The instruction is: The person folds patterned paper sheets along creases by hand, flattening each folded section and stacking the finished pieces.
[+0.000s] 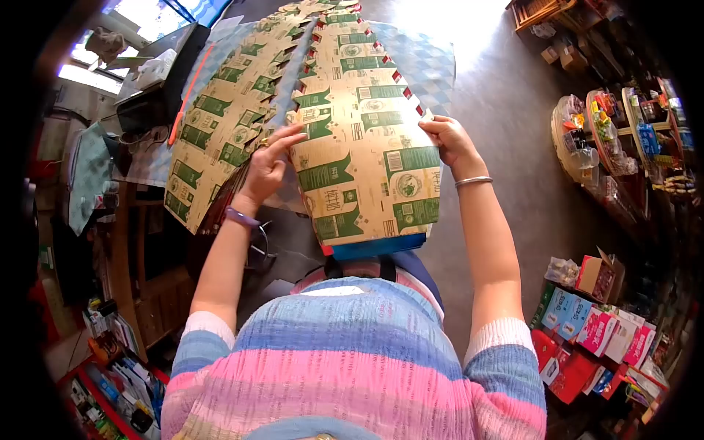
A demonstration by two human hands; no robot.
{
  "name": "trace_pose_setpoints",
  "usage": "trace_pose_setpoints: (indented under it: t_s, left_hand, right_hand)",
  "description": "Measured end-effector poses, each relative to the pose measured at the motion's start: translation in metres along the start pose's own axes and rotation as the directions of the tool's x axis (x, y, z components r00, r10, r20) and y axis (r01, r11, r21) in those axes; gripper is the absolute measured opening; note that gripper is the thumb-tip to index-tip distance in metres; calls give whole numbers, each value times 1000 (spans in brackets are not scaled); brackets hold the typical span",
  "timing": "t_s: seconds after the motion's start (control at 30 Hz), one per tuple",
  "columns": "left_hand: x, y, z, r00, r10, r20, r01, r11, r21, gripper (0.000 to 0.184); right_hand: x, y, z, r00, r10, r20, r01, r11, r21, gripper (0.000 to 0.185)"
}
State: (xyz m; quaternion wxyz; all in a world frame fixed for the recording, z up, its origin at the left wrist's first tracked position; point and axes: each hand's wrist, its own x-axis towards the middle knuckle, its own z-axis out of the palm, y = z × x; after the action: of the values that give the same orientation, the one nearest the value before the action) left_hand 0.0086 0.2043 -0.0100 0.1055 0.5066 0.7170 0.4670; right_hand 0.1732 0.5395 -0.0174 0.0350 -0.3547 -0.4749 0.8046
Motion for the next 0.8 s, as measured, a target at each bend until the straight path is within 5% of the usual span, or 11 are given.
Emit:
trace_pose_setpoints:
  t_s: [0.07,0.17,0.33,0.37,0.4,0.47,0.57,0.8]
  left_hand:
    - [-4,-1,-11,990,135,27,-136,925,356,54]
    - [-1,-5,3,957,285,53,-262,772,579,49]
    - [1,-13,19,955,296,-16,-239,801,548,32]
    - [-1,-21,22,957,289,-26,-233,820,523,32]
    - [0,-22,22,960,281,-21,-232,830,508,31]
    - [-2,-23,24,972,233,-22,-193,849,492,26]
    - [-1,-19,23,978,207,2,-182,857,481,25]
    - [-1,-12,21,965,259,51,-245,807,538,27]
  right_hand:
    - [-4,0,0,1000,28,-4,-28,1000,2,14]
    - [4,12,-12,995,61,81,-61,998,-8,18]
    - [-6,18,-9,983,-182,21,183,980,-78,20]
    - [-10,23,-10,967,-231,-112,221,971,-91,23]
    - [-14,27,-14,872,-485,-61,419,806,-418,27]
    - [-25,32,-22,623,-746,234,529,182,-829,41]
    - [-34,31,-24,490,-653,577,554,-278,-785,45]
    - [-21,41,-16,453,-588,670,585,-371,-721,37]
